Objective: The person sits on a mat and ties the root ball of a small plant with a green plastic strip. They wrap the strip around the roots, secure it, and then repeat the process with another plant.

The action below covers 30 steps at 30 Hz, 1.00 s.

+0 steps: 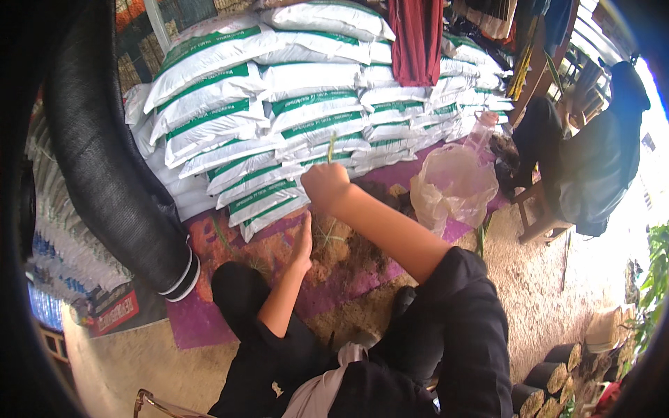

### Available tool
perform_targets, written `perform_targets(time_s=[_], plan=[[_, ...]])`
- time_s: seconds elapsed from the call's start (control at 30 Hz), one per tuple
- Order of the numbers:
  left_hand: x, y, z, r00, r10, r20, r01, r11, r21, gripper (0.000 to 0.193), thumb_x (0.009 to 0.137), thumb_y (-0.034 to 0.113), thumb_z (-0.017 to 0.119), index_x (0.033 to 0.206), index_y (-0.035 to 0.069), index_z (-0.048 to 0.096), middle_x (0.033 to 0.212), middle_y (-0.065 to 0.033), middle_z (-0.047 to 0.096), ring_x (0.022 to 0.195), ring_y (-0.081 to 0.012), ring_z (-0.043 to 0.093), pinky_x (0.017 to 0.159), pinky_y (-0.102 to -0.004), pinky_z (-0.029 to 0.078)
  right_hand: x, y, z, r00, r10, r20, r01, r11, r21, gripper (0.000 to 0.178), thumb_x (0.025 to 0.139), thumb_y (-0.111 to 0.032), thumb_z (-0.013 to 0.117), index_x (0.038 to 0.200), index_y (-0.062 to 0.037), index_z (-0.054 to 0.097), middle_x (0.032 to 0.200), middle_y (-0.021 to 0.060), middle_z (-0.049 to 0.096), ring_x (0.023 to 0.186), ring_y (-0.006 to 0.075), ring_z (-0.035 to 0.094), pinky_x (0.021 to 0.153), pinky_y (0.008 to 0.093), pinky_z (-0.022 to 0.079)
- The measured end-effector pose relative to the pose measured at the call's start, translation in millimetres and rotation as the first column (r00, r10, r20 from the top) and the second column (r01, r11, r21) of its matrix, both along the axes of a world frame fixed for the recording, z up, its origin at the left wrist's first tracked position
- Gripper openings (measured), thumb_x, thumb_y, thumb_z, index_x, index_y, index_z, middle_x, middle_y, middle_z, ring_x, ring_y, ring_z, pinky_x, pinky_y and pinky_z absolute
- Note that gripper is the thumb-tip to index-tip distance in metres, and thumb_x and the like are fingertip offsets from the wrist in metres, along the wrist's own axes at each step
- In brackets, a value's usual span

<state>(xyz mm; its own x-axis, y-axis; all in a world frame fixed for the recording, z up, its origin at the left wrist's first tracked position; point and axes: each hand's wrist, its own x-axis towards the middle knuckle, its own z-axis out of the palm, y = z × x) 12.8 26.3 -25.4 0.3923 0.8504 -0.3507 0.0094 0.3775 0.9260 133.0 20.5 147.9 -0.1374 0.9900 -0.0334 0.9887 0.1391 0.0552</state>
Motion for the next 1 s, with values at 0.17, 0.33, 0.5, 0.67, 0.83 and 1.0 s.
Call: perform_targets(time_s=[0.17, 0.33, 0.5, 0.67, 0.83, 1.0], plan=[[4, 3, 13, 0.995, 0.096, 0.018, -0.095, 0.994, -0.056, 0.085, 0.081, 0.064, 0.042, 0.133, -0.002, 0.033, 0.135, -0.0157, 0.035, 0.122, -0.0225, 0.036, 0.099, -0.0354, 0.029, 13, -41, -2, 0.91, -0.004, -0.414, 0.062, 0.99, 0.128, 0.013, 0.074, -0.011, 0.057, 0.079, 0.0004, 0.061, 0.071, 0.0204, 0.06, 0.073, 0.035, 0.061, 0.063, 0.0413, 0.048], [9, 14, 1, 0.954, 0.199, 0.224, -0.213, 0.976, 0.04, 0.07, 0.088, 0.053, 0.043, 0.13, -0.002, 0.038, 0.132, -0.0117, 0.04, 0.117, -0.0199, 0.04, 0.096, -0.0323, 0.031, 11, -73, -37, 0.416, -0.013, -0.909, 0.13, 0.99, 0.045, 0.017, 0.082, -0.013, 0.057, 0.08, 0.0035, 0.054, 0.056, 0.0072, 0.047, 0.053, 0.0123, 0.045, 0.05, 0.0293, 0.037], [22, 2, 19, 0.955, 0.246, 0.167, -0.263, 0.961, 0.087, 0.063, 0.088, 0.049, 0.046, 0.122, -0.003, 0.046, 0.119, -0.0093, 0.051, 0.108, -0.0183, 0.047, 0.091, -0.029, 0.035, -5, -117, -60, 0.13, -0.173, -0.976, 0.185, 0.972, -0.147, 0.013, 0.087, -0.013, 0.053, 0.081, -0.0023, 0.053, 0.057, -0.0053, 0.041, 0.051, 0.0009, 0.035, 0.043, 0.0212, 0.027], [13, 14, 5, 0.907, 0.3, 0.297, -0.273, 0.953, -0.129, 0.059, 0.087, 0.05, 0.046, 0.118, 0.0, 0.049, 0.11, -0.0076, 0.055, 0.1, -0.0169, 0.053, 0.082, -0.0311, 0.043, -1, -155, -52, 0.083, -0.228, -0.97, 0.232, 0.951, -0.204, 0.009, 0.086, -0.008, 0.053, 0.081, -0.0003, 0.054, 0.06, -0.0016, 0.045, 0.054, 0.0046, 0.038, 0.047, 0.0235, 0.032], [5, 22, 7, 0.835, 0.243, 0.494, -0.104, 0.951, -0.293, 0.065, 0.081, 0.058, 0.049, 0.122, 0.007, 0.046, 0.111, -0.0079, 0.055, 0.1, -0.0198, 0.056, 0.08, -0.0412, 0.048, 70, -194, -98, 0.296, -0.261, -0.919, 0.45, 0.886, -0.107, 0.008, 0.084, -0.006, 0.054, 0.082, 0.0016, 0.056, 0.062, 0.0033, 0.051, 0.054, 0.0084, 0.043, 0.051, 0.0277, 0.038], [5, 11, 17, 0.864, 0.171, 0.473, -0.03, 0.956, -0.291, 0.059, 0.08, 0.05, 0.055, 0.121, 0.009, 0.047, 0.113, -0.0076, 0.054, 0.098, -0.0215, 0.057, 0.078, -0.0437, 0.049, 111, -195, -141, 0.593, -0.54, -0.598, 0.505, 0.827, -0.246, 0.019, 0.079, -0.017, 0.058, 0.089, -0.0002, 0.061, 0.082, 0.0208, 0.059, 0.083, 0.0298, 0.059, 0.073, 0.0386, 0.045]])
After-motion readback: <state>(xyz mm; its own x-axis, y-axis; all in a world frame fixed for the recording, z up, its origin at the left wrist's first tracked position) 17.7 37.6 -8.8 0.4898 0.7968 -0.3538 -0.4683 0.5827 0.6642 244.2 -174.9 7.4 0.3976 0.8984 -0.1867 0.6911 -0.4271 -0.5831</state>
